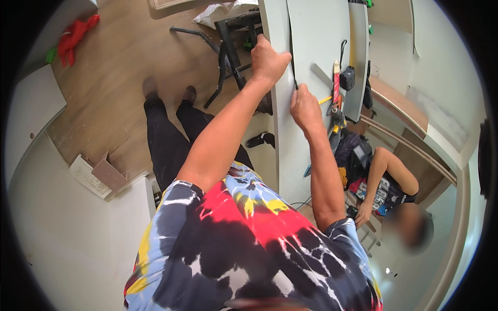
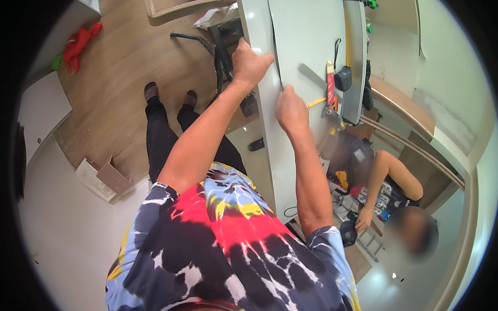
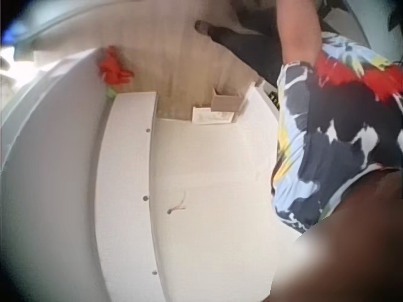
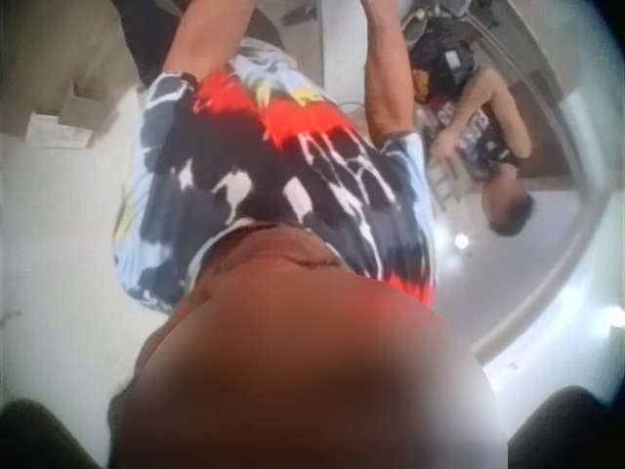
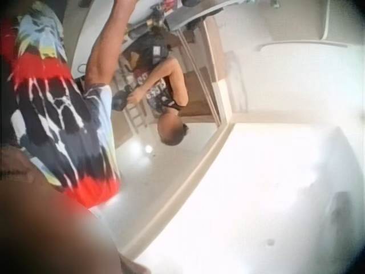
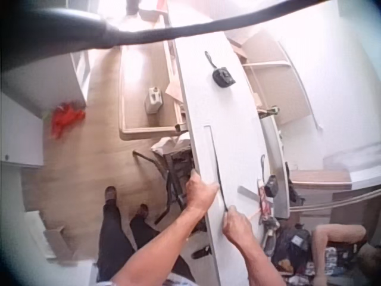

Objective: The person uses a utility knife to score and cut a white laminate sheet placed on a workbench. They repeatedly score along a straight line, then snap the sheet to separate a strip. The person continues to score and remove additional strips from the sheet.

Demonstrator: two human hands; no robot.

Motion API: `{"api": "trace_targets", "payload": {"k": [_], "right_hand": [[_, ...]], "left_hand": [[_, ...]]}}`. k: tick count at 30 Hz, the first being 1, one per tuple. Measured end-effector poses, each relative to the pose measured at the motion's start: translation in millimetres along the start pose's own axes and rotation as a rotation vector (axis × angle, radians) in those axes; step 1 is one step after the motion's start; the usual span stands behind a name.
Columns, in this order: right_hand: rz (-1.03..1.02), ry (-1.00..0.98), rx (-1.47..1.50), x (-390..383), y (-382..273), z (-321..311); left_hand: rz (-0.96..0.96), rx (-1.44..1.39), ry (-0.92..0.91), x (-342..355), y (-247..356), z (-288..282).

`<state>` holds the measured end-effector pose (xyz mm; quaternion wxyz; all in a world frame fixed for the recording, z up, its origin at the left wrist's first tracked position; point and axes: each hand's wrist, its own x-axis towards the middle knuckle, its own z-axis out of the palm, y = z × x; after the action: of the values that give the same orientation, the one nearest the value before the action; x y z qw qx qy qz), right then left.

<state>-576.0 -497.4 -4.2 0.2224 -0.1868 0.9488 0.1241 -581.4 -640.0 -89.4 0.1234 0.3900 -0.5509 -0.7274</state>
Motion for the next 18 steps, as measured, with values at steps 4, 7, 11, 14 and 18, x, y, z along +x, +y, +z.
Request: {"api": "trace_targets", "payload": {"k": [4, 7, 11, 14, 18], "right_hand": [[0.029, -0.021, 0.004, -7.2, 1.1, -0.1], [0.005, 0.002, 0.045, -4.6, 2.3, 2.0], [-0.003, 0.012, 0.084, -6.6, 2.0, 4.2], [0.004, -0.002, 0.017, -9.7, 0.8, 0.6], [0.003, -0.061, 0.005, -3.9, 0.6, -4.1]], "left_hand": [[0.006, 0.021, 0.005, 1.8, -0.8, 0.9], [0.082, -0.013, 0.059, 3.0, -3.2, 1.5], [0.059, 0.009, 0.020, -0.7, -4.7, 2.6], [0.071, 0.055, 0.069, -3.3, -0.6, 1.6], [-0.027, 0.012, -0.010, -0.2, 1.1, 0.2]]}}
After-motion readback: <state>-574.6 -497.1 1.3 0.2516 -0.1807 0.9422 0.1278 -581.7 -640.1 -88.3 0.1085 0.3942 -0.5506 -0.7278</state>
